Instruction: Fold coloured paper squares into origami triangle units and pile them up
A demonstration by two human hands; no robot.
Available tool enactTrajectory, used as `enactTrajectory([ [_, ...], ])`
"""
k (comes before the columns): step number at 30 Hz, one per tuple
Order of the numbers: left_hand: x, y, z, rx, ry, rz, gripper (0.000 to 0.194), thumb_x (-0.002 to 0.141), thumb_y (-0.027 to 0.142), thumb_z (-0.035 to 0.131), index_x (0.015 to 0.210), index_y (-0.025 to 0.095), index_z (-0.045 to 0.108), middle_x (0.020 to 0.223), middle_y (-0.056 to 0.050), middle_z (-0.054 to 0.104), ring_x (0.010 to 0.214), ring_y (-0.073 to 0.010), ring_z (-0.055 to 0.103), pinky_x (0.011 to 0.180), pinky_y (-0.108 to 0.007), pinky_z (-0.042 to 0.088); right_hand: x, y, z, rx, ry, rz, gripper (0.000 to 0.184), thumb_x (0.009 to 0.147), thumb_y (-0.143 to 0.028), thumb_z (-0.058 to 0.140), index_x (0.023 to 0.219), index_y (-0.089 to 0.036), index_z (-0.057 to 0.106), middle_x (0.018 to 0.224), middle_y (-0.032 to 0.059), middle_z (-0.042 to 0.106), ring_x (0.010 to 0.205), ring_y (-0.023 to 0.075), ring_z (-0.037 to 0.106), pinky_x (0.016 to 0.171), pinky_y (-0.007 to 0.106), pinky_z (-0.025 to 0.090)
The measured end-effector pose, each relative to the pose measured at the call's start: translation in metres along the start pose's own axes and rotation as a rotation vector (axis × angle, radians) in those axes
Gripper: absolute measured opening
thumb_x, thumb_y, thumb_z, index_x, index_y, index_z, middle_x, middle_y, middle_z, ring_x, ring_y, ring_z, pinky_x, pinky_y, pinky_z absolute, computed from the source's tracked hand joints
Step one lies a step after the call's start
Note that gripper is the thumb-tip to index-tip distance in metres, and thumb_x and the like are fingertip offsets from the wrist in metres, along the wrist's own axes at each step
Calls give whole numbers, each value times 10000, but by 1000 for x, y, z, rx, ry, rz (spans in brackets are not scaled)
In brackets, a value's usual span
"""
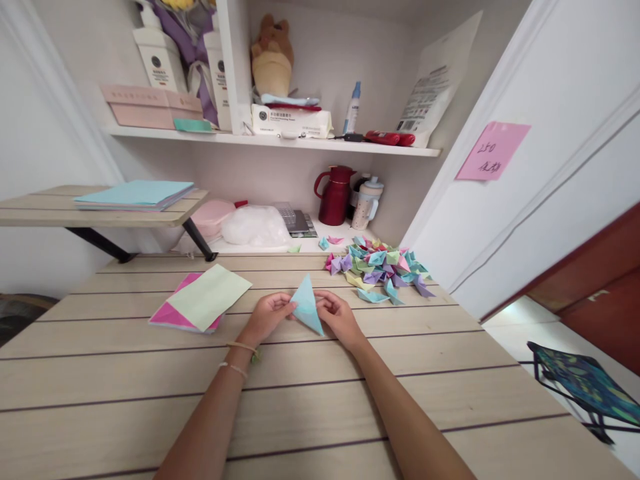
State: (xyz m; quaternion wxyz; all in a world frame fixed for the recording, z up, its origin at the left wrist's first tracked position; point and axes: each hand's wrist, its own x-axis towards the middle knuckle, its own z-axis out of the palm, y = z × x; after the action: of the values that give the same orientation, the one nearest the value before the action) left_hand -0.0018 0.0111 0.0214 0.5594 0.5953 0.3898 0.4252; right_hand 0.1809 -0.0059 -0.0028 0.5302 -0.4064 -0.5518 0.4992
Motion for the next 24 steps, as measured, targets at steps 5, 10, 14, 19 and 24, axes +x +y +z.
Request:
enactTrajectory([
  [5, 2, -4, -2, 5, 0, -2, 248, 658, 352, 663, 770, 132, 643, 637, -32, 663, 605, -146, 593, 633, -257, 464, -3, 0, 2, -125, -53, -9, 297, 699, -290, 571, 958, -157, 632, 464, -56, 453, 412, 77, 374, 412, 189, 301],
  [10, 4, -4, -3, 44, 7, 26, 302, 730, 397, 578, 834, 128, 668, 821, -68, 688, 702, -156, 599, 650, -250, 471, -5, -2, 2, -192, 56, -100, 186, 697, -227, 497, 725, -158, 667, 579, -4, 548, 543, 126, 473, 506, 225, 393],
  [14, 4, -5, -1, -9, -37, 12, 317, 718, 394, 600, 879, 128, 661, 850, -83, 689, 740, -174, 616, 671, -267, 490, -4, -1, 0, -178, 88, -82, 222, 651, -180, 494, 768, -168, 682, 646, 21, 600, 619, 165, 523, 565, 257, 439],
  [19, 2, -10, -1, 4, -61, -6, 321, 652, 366, 673, 868, 130, 644, 817, -78, 693, 730, -177, 625, 677, -271, 484, -3, -1, 2, -206, 101, -68, 169, 660, -239, 556, 759, -156, 665, 558, -4, 542, 513, 116, 448, 468, 213, 374],
  [24, 1, -14, -2, 10, -87, -12, 318, 600, 325, 716, 839, 136, 626, 771, -58, 690, 689, -169, 626, 671, -273, 478, -1, -1, 1, -78, 138, -14, 196, 658, -333, 606, 720, -149, 628, 508, -33, 478, 470, 87, 400, 445, 200, 326],
])
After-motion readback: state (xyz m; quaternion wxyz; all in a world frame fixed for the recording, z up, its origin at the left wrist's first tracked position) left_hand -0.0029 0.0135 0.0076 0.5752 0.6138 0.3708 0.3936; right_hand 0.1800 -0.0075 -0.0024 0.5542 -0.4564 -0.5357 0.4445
